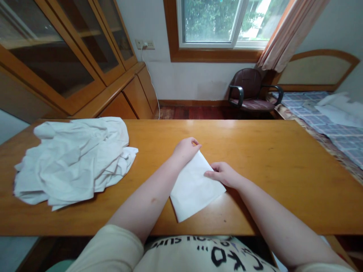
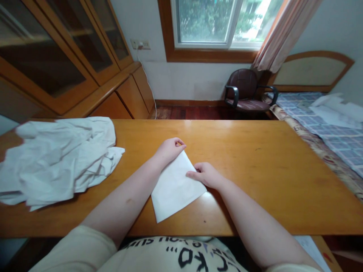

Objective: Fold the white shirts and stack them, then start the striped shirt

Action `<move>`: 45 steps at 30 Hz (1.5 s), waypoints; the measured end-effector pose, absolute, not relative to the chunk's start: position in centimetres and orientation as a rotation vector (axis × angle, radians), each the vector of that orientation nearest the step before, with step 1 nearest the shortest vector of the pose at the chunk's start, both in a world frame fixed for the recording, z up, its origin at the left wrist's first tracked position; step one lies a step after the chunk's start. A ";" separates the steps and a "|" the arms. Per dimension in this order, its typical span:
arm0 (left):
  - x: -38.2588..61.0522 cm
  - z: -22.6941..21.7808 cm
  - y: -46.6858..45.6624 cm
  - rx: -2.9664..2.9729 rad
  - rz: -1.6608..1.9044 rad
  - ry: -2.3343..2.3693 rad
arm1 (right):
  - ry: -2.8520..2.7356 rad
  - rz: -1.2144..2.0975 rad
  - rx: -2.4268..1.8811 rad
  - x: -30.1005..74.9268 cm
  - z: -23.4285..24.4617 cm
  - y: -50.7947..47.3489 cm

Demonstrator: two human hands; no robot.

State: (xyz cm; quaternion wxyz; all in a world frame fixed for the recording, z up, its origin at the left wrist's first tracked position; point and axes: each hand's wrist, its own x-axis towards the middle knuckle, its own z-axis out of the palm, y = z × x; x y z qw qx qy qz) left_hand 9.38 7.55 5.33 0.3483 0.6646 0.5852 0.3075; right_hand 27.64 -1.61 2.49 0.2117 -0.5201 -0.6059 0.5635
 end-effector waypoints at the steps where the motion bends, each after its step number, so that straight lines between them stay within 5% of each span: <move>1: 9.5 5.1 7.7 1.711 0.804 1.501 | -1.651 1.570 -1.466 27.5 2.5 -1.7; 10: 9.4 3.0 8.0 1.562 0.880 1.532 | -1.552 1.468 -1.580 26.7 2.5 -1.7; 23: 7.2 4.9 8.4 1.765 0.464 1.150 | -1.653 1.399 -1.596 27.0 2.6 -1.6; 45: 7.7 3.7 8.9 1.639 0.622 1.153 | -1.628 1.441 -1.611 27.0 2.4 -1.6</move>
